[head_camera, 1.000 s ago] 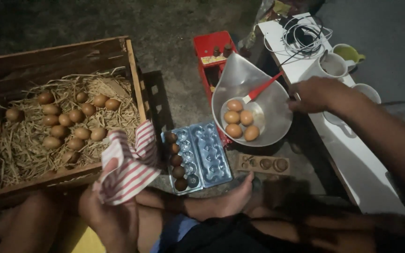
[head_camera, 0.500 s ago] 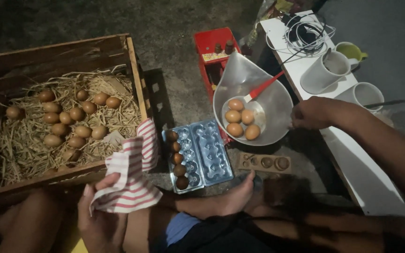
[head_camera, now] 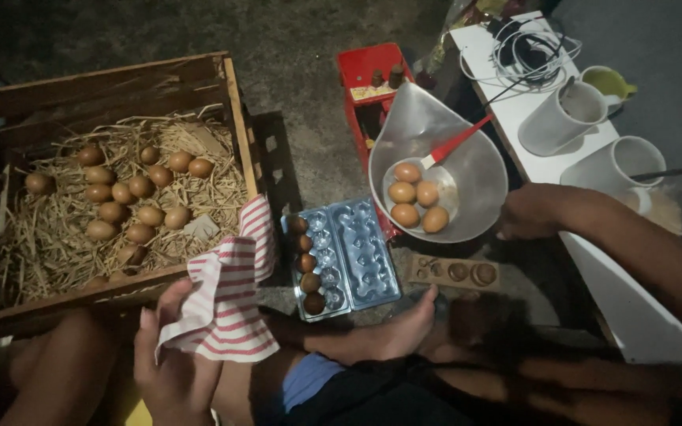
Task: Coating eggs with a liquid using a brush and organizing them into a tray.
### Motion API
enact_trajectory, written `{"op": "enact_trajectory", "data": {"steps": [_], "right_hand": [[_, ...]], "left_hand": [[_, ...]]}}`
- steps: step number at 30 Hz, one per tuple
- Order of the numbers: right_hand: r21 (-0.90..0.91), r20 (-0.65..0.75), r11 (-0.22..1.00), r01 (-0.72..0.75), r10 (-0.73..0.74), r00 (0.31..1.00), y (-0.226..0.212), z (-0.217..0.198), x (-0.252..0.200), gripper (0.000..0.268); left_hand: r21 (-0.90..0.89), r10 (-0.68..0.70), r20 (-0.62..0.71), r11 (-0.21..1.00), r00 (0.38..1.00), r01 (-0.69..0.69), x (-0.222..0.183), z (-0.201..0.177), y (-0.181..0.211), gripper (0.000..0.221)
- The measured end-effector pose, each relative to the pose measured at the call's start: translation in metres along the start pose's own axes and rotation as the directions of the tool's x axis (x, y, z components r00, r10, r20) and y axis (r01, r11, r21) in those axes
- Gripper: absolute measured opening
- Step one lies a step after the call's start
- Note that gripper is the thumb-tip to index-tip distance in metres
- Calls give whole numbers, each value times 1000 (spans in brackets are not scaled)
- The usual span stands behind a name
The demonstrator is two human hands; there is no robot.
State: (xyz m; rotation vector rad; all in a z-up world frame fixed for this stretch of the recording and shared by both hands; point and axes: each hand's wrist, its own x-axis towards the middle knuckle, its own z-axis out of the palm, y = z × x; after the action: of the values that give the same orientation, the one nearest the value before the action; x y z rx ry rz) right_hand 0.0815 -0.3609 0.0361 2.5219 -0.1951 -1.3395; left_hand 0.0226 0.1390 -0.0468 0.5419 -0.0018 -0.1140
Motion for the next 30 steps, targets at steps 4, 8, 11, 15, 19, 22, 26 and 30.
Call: {"op": "enact_trajectory", "data": {"steps": [4, 8, 11, 15, 19, 22, 26, 30], "right_hand": [[-5, 100, 995, -98, 98, 990, -3, 1, 1, 35], [-83, 23, 997, 6, -4, 1000, 26, 28, 33, 31], [-36, 58, 998, -55, 57, 997, 19, 5, 10, 33], [249, 115, 955, -161, 135, 984, 24, -23, -15, 31], [67, 54, 984, -163, 159, 986, 31, -27, -22, 44], [63, -6, 984, -167, 168, 986, 51, -18, 2, 52], [-66, -141, 984, -166, 156, 978, 77, 3, 50, 59], [-116, -155, 991, -65, 47, 987, 94, 20, 90, 65]], "left_hand": [[26, 2, -1, 1000, 1000, -2, -1, -7, 3, 48], [-23, 49, 144, 999, 988, -46, 6, -28, 2, 60], [19, 53, 119, 998, 992, -55, 7, -45, 4, 78], [-90, 48, 141, 995, 989, -35, 11, -67, 3, 78], [33, 41, 10, 999, 999, -41, 25, -99, -5, 56], [-433, -287, 1, 863, 958, 259, 35, -104, -5, 50], [-345, -177, 70, 919, 982, 190, 46, -76, -2, 24], [82, 32, -60, 996, 998, -27, 69, -96, -1, 42]]}}
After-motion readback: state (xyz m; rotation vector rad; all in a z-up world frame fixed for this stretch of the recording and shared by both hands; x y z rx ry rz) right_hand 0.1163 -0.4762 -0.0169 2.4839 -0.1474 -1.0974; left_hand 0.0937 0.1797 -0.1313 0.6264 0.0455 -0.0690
